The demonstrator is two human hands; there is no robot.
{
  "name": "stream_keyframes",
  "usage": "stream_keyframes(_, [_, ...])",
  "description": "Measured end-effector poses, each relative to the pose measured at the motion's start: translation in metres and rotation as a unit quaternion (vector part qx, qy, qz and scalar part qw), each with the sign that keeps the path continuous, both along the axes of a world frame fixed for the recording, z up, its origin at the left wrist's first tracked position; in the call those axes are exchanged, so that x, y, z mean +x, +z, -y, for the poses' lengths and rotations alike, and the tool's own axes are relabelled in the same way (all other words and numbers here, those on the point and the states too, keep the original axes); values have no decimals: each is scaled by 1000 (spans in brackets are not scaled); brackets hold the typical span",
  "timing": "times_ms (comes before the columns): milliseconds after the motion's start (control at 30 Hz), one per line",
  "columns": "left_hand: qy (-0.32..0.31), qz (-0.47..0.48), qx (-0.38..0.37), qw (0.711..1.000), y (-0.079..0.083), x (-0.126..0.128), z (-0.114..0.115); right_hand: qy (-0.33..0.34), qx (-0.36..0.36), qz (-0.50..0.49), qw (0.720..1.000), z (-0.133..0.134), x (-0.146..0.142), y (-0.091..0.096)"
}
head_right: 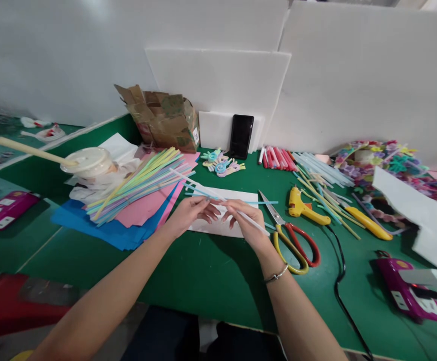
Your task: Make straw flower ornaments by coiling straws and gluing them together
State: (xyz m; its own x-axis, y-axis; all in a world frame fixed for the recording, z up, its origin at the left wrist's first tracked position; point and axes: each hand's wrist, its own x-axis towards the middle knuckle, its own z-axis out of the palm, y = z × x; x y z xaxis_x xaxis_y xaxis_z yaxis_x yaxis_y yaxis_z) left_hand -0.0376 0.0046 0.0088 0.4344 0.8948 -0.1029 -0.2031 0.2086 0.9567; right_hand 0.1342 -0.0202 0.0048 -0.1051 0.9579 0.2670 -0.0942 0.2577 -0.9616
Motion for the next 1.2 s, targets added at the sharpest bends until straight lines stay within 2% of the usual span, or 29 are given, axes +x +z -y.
stream_keyframes(100, [20,11,0,1000,0,0,-1,0,14,18,1000,-1,0,-4])
stream_keyframes(400, [-4,-33,74,997,1,2,2,27,18,78,996,-4,3,-14])
stream_keyframes(700, [-46,-71,86,993,-4,0,-2,39,64,168,983,0,10,-1])
stream_keyframes(867, [-35,-57,113,991,-7,-1,-3,52,103,191,975,-1,9,-4])
stream_keyframes(1000, [-30,-59,134,989,-8,0,-2,39,117,213,969,0,10,-9])
stream_keyframes(1133, [-17,-60,131,989,-10,0,-4,54,125,254,957,2,15,-7])
stream_keyframes(1200, [-3,-56,121,991,-8,0,-4,40,132,252,958,2,17,-5])
